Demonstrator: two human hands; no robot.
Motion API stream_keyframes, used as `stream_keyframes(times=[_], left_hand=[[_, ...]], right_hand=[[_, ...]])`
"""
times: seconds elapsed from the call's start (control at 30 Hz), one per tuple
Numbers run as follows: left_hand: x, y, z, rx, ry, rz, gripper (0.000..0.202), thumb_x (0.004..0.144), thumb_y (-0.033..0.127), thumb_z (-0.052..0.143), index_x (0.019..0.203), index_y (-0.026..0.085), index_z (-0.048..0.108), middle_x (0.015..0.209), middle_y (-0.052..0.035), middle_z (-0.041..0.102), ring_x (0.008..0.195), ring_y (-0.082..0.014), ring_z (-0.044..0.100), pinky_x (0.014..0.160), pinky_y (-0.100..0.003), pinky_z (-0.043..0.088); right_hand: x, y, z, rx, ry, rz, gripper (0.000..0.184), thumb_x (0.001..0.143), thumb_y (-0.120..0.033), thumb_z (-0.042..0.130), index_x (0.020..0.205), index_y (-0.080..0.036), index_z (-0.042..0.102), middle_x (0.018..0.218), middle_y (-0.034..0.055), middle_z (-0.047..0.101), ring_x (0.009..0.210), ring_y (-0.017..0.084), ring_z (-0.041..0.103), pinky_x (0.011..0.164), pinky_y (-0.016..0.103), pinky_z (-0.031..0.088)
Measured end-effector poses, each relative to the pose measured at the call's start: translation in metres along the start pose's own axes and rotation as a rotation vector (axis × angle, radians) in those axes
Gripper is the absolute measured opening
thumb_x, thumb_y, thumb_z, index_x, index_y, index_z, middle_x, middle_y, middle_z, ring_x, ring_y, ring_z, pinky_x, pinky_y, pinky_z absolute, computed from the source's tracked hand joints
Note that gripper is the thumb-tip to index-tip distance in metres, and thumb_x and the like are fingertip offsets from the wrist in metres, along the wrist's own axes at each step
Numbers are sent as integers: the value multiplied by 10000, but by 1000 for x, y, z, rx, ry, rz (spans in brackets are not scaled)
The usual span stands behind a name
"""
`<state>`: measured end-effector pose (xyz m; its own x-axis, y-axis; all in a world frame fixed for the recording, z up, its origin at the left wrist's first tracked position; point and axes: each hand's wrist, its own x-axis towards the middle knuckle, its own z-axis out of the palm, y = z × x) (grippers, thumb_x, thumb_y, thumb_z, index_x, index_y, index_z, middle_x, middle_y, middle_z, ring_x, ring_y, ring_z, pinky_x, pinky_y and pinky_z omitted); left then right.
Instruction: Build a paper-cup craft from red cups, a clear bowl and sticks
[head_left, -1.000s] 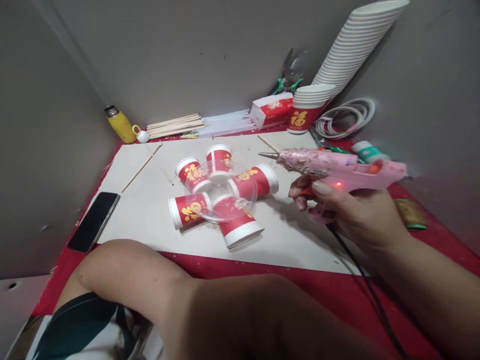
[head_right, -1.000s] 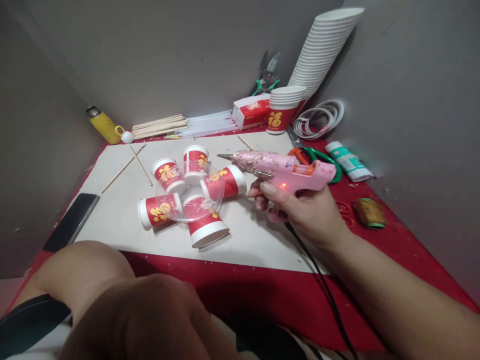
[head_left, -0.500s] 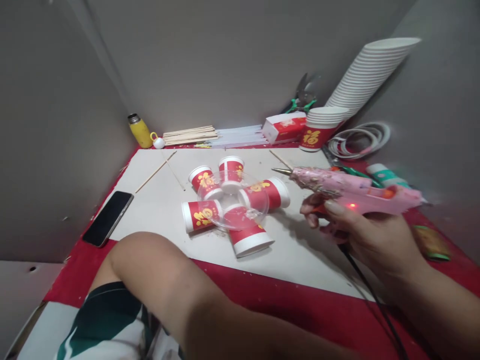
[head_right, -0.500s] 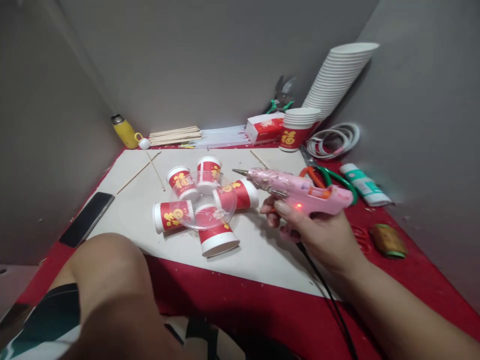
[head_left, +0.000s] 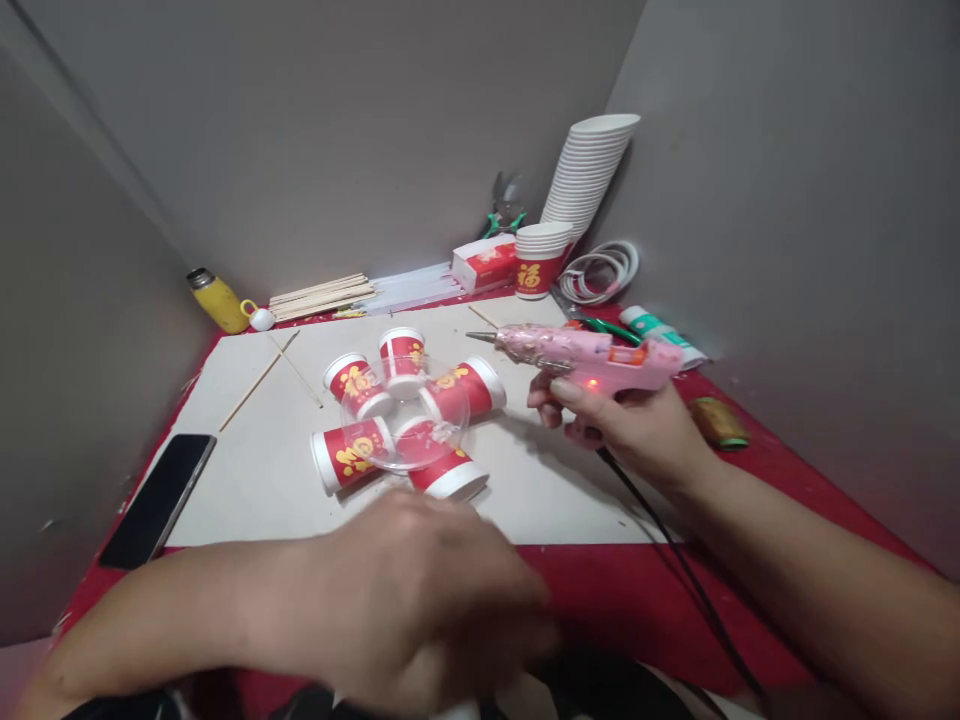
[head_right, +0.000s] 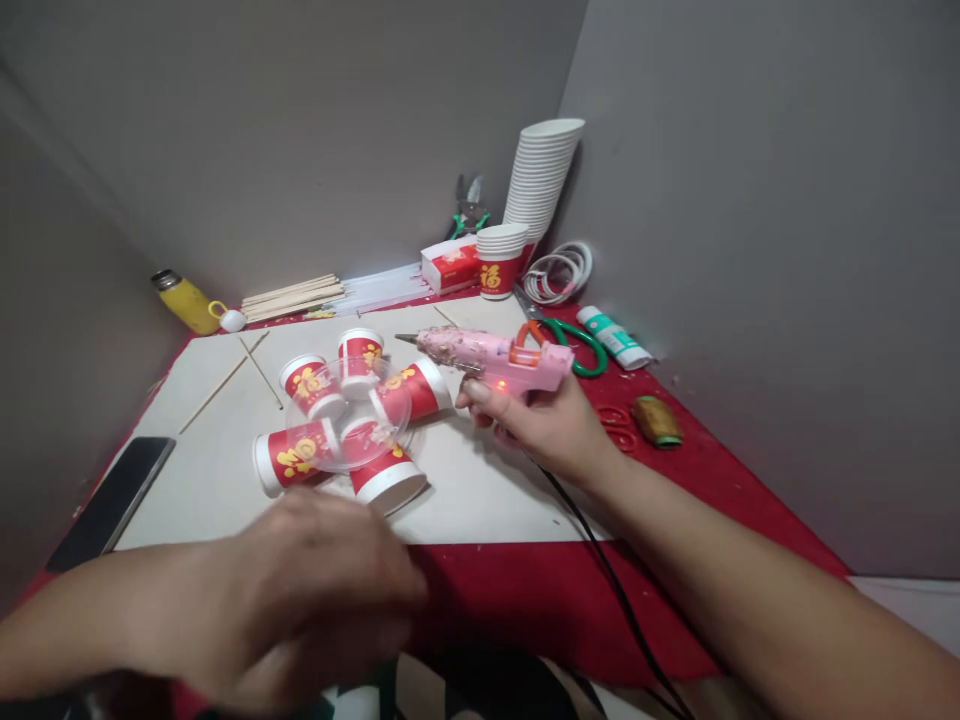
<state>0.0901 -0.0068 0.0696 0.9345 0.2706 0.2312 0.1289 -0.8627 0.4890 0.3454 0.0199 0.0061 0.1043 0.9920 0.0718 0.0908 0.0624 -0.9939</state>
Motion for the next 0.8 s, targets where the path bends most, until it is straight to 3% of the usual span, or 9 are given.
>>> stream_keyframes(times=[0.07, 0.13, 0.27, 0.4, 0.53, 0.63, 0.8], left_hand=[[12, -23, -2, 375, 260, -7, 192, 944, 189, 522, 906, 144, 704, 774, -80, 717, 702, -194, 676, 635, -317, 559], [18, -40, 4, 639, 349, -30, 185, 930, 206, 544, 859, 119, 691, 757, -93, 699, 685, -226, 654, 592, -355, 532], [23, -56, 12, 708, 261, -206, 204, 923, 266, 554, 797, 136, 649, 766, -83, 659, 715, -237, 627, 610, -363, 514], [30, -57, 13, 703, 187, -331, 177, 904, 304, 597, 817, 153, 632, 821, -76, 646, 764, -241, 614, 631, -358, 503], [34, -57, 15, 723, 179, -389, 167, 906, 299, 601, 837, 151, 637, 840, -79, 644, 791, -241, 612, 633, -348, 492], [35, -59, 17, 733, 195, -365, 151, 896, 274, 612, 834, 141, 650, 815, -77, 643, 774, -228, 604, 641, -334, 484], [34, -61, 17, 725, 211, -356, 166, 886, 270, 622, 784, 142, 653, 771, -62, 625, 726, -204, 584, 612, -314, 453]], right_hand=[[1, 0, -1, -47, 0, -24, 484, 720, -637, 747, 760, -158, 696, 655, 66, 650, 531, 131, 547, 373, 205, 384], [3, 0, -1, -95, 3, -75, 459, 731, -623, 739, 721, -168, 675, 655, 69, 658, 537, 142, 565, 386, 222, 398], [6, -3, -3, -202, -7, -225, 314, 800, -519, 710, 730, -215, 681, 595, 33, 632, 576, 175, 610, 506, 289, 517], [9, -5, -5, -281, -67, -368, 189, 874, -424, 650, 860, -259, 742, 647, 30, 672, 790, 248, 710, 751, 384, 602], [12, -6, -8, -298, -115, -430, 235, 904, -382, 611, 1066, -288, 753, 976, 32, 770, 1051, 277, 710, 979, 440, 567], [14, -8, -11, -303, -157, -421, 310, 909, -366, 607, 1190, -311, 724, 1217, 5, 732, 1213, 271, 650, 1089, 440, 505], [16, -11, -16, -308, -217, -444, 362, 923, -371, 596, 1267, -323, 698, 1330, -16, 676, 1310, 264, 587, 1133, 418, 470]])
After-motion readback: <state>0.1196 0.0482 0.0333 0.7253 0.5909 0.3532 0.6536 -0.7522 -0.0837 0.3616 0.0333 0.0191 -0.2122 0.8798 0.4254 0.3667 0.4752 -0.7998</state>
